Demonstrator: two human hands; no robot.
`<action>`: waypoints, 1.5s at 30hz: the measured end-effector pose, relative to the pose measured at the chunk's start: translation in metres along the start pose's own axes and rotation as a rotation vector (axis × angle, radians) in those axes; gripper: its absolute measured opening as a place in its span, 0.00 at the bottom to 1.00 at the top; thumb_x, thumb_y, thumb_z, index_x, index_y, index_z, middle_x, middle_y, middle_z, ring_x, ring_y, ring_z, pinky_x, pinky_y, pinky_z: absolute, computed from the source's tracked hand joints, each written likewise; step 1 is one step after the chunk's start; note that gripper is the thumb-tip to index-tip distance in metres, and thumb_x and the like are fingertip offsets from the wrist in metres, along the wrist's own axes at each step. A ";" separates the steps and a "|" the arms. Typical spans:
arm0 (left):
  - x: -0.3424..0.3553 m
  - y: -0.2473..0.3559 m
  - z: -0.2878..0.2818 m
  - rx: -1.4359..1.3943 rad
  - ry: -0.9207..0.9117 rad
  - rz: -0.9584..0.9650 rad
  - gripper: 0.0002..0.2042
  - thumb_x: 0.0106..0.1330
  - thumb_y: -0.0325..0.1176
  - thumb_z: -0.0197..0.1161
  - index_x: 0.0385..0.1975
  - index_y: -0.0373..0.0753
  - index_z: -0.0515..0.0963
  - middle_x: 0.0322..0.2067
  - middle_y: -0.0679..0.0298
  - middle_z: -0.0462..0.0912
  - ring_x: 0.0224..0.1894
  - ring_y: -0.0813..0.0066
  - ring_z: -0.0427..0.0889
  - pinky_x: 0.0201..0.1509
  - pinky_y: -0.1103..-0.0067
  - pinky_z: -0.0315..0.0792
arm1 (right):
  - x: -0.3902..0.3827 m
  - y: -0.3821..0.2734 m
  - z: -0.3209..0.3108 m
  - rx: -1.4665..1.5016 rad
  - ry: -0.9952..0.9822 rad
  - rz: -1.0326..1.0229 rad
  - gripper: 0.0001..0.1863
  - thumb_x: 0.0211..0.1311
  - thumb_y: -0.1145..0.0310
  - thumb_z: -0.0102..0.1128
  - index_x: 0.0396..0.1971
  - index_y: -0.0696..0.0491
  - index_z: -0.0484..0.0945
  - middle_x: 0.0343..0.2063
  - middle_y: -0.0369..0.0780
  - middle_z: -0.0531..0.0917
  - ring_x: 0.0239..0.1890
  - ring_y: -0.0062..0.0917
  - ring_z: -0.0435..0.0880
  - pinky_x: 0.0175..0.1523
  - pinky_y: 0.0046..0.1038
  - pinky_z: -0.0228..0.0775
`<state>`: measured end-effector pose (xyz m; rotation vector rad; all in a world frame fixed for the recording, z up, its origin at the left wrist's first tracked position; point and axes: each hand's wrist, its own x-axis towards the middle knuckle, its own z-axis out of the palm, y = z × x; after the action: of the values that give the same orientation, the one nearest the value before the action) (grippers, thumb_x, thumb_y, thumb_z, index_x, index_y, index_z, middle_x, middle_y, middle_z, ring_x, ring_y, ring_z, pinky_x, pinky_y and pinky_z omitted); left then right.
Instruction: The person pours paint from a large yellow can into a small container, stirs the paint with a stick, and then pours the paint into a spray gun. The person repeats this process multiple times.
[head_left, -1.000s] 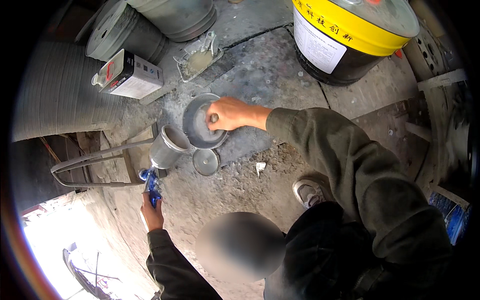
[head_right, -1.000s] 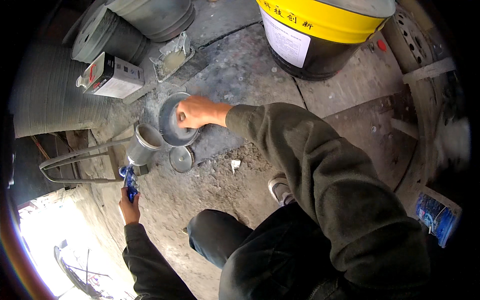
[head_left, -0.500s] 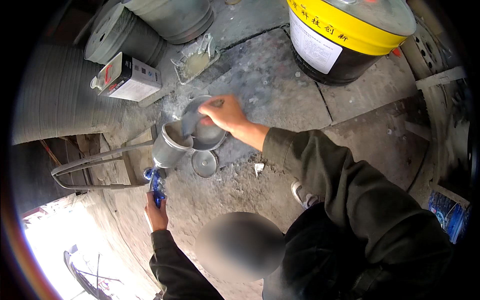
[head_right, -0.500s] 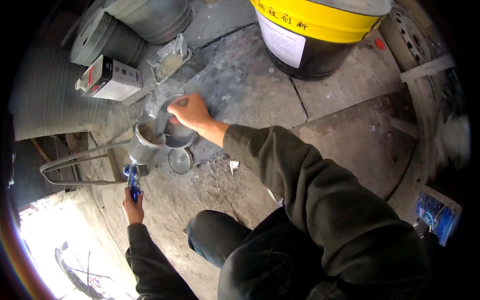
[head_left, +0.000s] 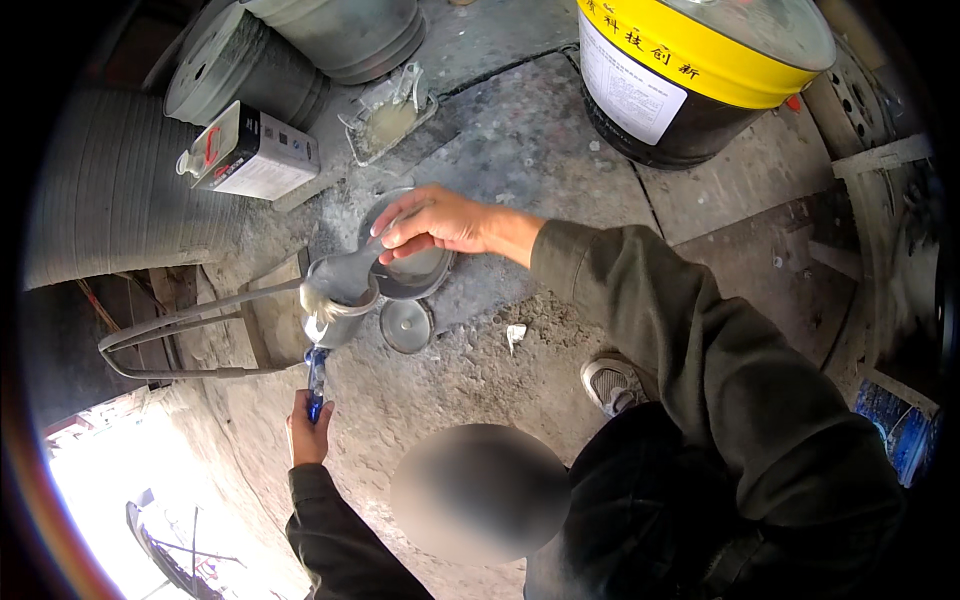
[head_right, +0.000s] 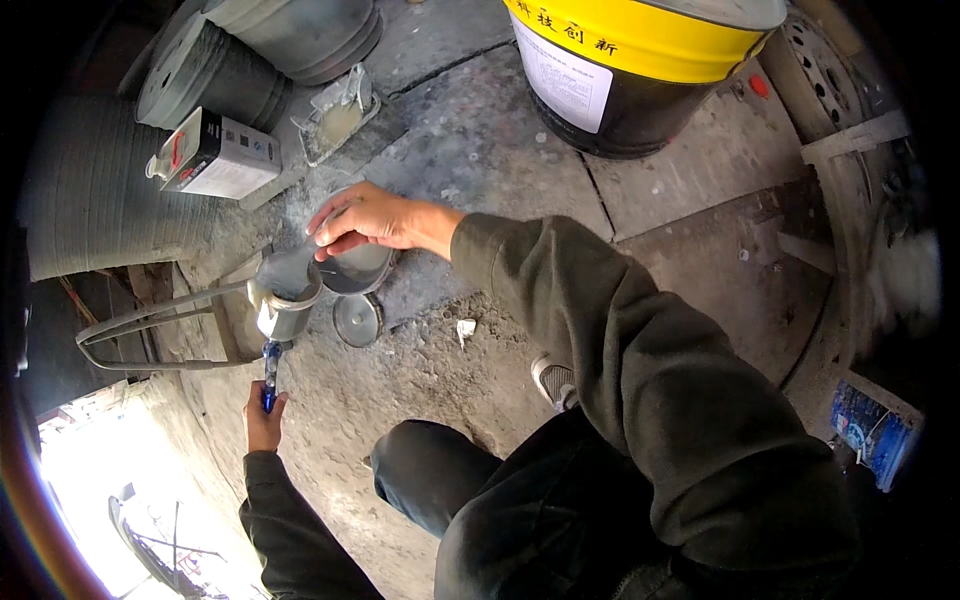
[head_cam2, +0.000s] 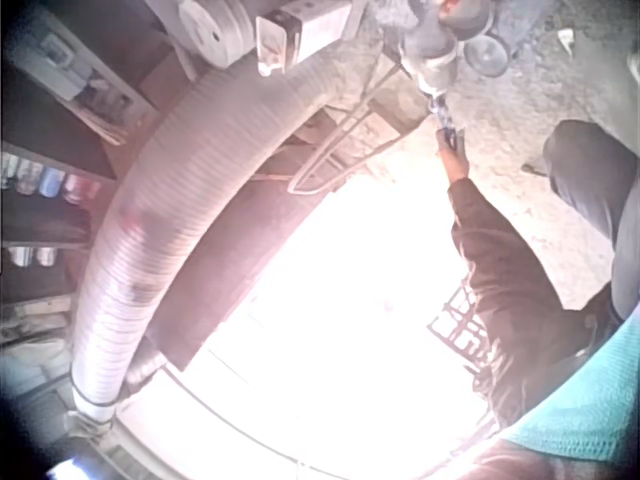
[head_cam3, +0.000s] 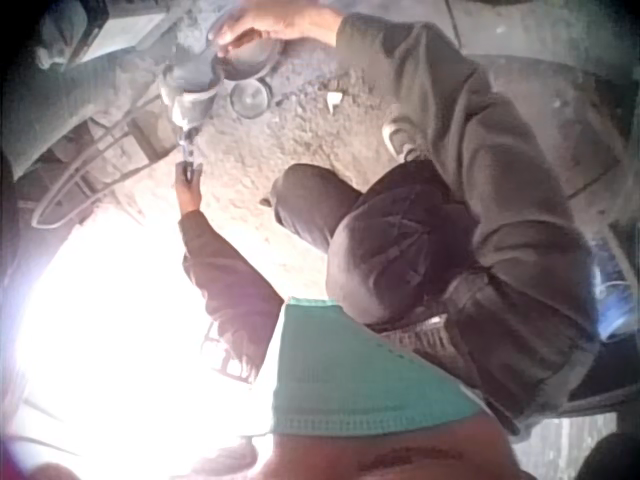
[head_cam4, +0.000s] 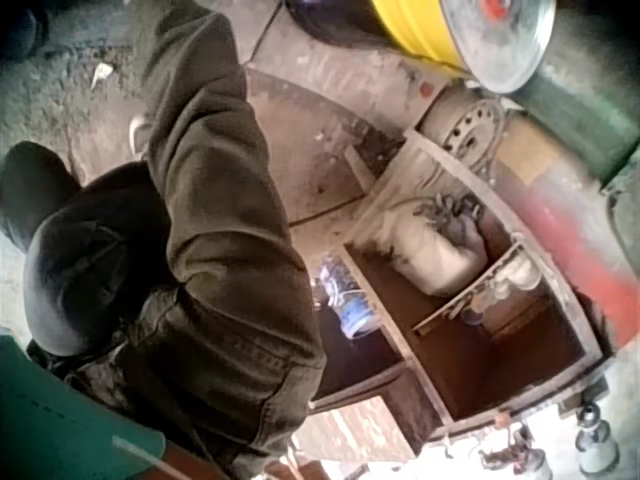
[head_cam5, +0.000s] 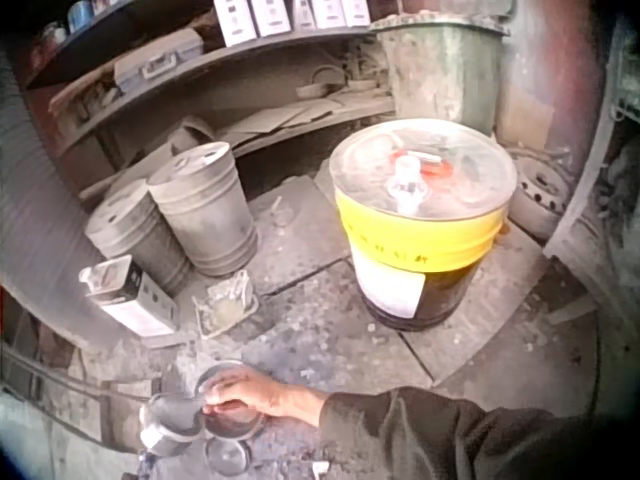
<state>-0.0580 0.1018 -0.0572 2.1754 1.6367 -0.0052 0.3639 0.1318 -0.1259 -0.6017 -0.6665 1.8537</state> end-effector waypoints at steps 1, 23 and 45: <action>0.000 -0.003 -0.002 -0.040 0.000 -0.011 0.13 0.61 0.32 0.68 0.34 0.36 0.69 0.19 0.62 0.66 0.22 0.71 0.62 0.27 0.76 0.63 | 0.003 -0.005 -0.003 -0.046 -0.064 0.010 0.13 0.58 0.76 0.63 0.43 0.62 0.79 0.45 0.45 0.83 0.43 0.31 0.87 0.51 0.25 0.78; -0.002 -0.006 -0.009 -0.042 0.077 0.004 0.13 0.60 0.32 0.68 0.36 0.36 0.70 0.21 0.61 0.70 0.23 0.71 0.66 0.30 0.76 0.66 | 0.017 0.002 -0.034 -1.452 0.414 -0.232 0.12 0.42 0.65 0.72 0.28 0.53 0.84 0.29 0.43 0.86 0.34 0.41 0.85 0.43 0.39 0.76; -0.004 0.002 -0.008 0.062 0.045 0.008 0.14 0.59 0.31 0.68 0.41 0.37 0.71 0.27 0.50 0.78 0.27 0.50 0.76 0.35 0.70 0.72 | -0.013 -0.017 0.018 -1.395 0.000 -0.425 0.15 0.57 0.56 0.65 0.38 0.50 0.86 0.32 0.43 0.87 0.38 0.40 0.85 0.44 0.40 0.75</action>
<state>-0.0599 0.1004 -0.0480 2.2431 1.6738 -0.0043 0.3676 0.1216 -0.0997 -1.1803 -1.9133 0.7652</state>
